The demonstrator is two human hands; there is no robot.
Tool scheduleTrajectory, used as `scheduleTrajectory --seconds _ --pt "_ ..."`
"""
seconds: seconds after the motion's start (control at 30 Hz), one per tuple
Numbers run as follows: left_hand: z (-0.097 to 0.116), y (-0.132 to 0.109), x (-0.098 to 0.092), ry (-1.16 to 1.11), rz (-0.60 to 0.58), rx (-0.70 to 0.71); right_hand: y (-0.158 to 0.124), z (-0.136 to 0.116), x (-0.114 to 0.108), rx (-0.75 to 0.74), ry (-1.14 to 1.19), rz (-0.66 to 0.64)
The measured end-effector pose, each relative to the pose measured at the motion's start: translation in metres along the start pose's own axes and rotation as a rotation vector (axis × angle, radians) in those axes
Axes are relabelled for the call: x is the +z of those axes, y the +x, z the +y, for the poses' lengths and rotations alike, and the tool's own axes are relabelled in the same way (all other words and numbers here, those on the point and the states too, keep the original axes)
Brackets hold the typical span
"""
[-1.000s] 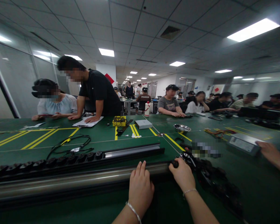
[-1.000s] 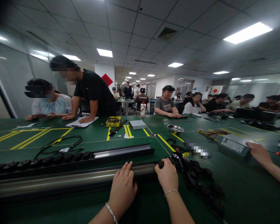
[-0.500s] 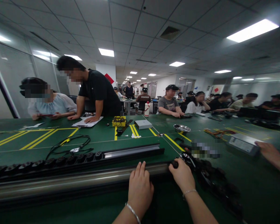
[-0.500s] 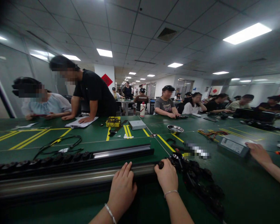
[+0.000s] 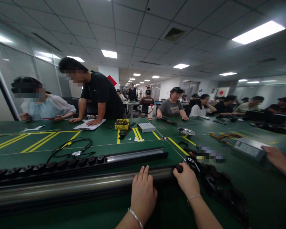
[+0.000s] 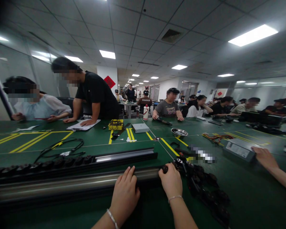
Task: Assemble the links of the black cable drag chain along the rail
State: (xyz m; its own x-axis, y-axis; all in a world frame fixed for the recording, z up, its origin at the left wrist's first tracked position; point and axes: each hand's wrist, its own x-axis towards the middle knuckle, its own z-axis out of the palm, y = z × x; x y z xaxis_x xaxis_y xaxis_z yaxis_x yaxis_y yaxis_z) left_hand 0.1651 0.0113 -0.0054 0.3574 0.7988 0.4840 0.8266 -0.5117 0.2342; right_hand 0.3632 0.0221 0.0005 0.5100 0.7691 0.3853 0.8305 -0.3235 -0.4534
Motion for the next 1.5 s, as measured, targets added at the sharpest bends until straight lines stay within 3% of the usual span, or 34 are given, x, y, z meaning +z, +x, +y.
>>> scheduleTrajectory --seconds 1.5 --pt "-0.0033 -0.0009 0.0039 -0.01 -0.005 -0.007 0.0024 -0.0019 -0.0064 0.096 0.003 -0.082"
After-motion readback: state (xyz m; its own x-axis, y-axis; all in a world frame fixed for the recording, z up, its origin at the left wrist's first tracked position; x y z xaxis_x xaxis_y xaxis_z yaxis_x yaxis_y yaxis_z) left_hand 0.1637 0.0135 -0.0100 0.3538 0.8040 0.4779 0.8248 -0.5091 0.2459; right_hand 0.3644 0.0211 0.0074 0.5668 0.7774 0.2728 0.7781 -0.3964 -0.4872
